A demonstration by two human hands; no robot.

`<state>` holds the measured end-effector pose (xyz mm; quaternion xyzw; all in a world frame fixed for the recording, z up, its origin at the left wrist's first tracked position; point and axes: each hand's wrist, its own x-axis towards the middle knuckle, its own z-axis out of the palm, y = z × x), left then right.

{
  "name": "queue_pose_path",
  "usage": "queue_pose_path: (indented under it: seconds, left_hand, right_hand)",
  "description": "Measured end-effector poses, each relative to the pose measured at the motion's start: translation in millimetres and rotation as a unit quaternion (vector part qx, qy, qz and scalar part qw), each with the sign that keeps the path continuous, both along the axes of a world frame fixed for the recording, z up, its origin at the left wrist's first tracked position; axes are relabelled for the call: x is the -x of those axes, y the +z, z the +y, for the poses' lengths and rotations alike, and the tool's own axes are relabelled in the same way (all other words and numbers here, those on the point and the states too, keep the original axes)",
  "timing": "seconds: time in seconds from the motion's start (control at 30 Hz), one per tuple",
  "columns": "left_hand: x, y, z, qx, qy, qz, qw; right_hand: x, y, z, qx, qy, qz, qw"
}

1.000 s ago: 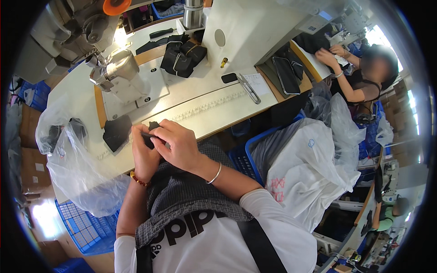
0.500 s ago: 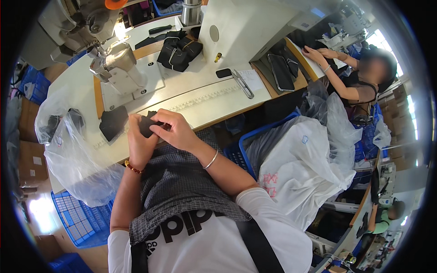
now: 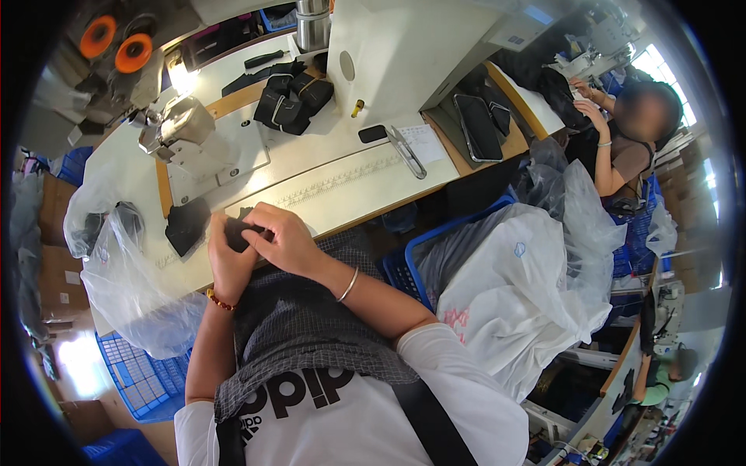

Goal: The person folds, aligns, and fits small black fabric pieces together by hand at a sewing machine workstation.

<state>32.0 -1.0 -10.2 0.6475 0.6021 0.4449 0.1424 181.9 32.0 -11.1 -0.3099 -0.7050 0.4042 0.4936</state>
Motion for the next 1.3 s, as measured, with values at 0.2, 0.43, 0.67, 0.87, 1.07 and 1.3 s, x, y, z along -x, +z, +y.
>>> queue_pose_path:
  seconds: [0.2,0.43,0.67,0.87,1.07,1.3]
  left_hand:
    - [1,-4,2,0.010,0.019,-0.020,1.000]
    - [-1,-5,2,0.008,0.016,-0.037,0.999]
    - [-5,-7,1,-0.011,0.013,-0.013,1.000]
    - [-6,-5,1,-0.014,-0.002,0.007,1.000]
    - [-7,5,1,0.003,-0.020,0.058,0.998]
    - [0,23,15,0.110,-0.059,-0.020,0.992]
  right_hand:
    - [-1,5,-2,0.015,-0.006,-0.005,1.000]
    - [0,8,-2,0.040,0.008,0.019,0.999]
    - [-3,7,0,0.040,-0.011,0.015,0.999]
    - [-3,7,-1,0.035,-0.015,-0.002,0.999]
    - [-1,9,1,0.067,0.004,0.017,0.998]
    - [-6,17,18,0.088,0.070,0.022,0.993]
